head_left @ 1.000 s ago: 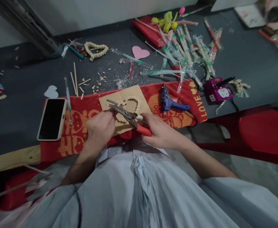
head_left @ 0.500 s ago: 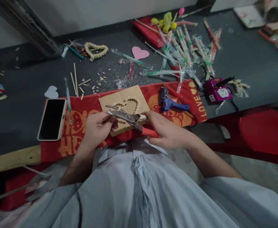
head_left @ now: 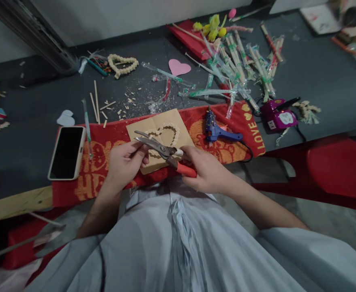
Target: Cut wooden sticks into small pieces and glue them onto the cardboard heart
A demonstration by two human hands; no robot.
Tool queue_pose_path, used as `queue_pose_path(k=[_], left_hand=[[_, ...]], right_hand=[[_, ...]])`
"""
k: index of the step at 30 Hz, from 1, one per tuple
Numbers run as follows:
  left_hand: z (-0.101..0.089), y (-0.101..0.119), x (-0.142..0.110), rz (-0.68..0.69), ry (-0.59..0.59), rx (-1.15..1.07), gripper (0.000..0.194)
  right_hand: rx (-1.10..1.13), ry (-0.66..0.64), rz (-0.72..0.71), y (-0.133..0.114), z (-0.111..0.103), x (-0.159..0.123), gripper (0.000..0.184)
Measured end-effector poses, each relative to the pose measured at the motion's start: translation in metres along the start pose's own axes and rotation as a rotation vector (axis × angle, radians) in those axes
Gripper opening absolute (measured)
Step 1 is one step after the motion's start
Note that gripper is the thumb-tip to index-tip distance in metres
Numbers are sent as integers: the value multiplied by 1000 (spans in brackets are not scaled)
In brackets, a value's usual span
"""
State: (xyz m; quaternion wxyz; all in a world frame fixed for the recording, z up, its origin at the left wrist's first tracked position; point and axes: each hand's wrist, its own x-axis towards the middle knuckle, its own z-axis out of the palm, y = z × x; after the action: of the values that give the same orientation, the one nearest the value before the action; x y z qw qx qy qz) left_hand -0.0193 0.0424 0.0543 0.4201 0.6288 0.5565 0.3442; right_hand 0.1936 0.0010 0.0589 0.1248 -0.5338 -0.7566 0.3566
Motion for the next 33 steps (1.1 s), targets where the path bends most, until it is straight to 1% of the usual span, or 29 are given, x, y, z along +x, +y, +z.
queue_pose_path(k=[3, 6, 10, 13, 16, 19, 22, 24, 27, 30, 33], left_hand=[[0, 1, 0, 18, -13, 48, 21], [0, 1, 0, 0, -20, 95, 24], [2, 0, 1, -35, -22, 70, 27], [1, -2, 2, -58, -28, 7, 25], [-1, -6, 1, -88, -46, -69, 21], [-5, -11, 1, -136, -128, -189, 24], [-7, -16, 2, -189, -252, -339, 29], [-8, -19, 2, -212, -292, -380, 30], [-9, -21, 3, -216, -298, -392, 29], [-9, -21, 3, -201, -292, -412, 27], [-9, -20, 3, -202, -281, -383, 28]], right_hand=[[-22, -12, 31, -2, 1, -1, 44], [-43, -17, 49, -4, 1, -1, 42], [-52, -39, 63, -5, -1, 1, 38], [-29, -45, 20, 0, -2, 3, 35], [34, -56, -83, 9, -3, 5, 43], [92, -77, -173, 18, -4, 4, 56], [89, -86, -211, 22, -6, 4, 60], [69, -82, -211, 22, -7, 3, 59], [56, -60, -193, 19, -6, 3, 56], [42, -37, -136, 14, -3, 1, 54], [23, -18, -72, 9, 0, 0, 51]])
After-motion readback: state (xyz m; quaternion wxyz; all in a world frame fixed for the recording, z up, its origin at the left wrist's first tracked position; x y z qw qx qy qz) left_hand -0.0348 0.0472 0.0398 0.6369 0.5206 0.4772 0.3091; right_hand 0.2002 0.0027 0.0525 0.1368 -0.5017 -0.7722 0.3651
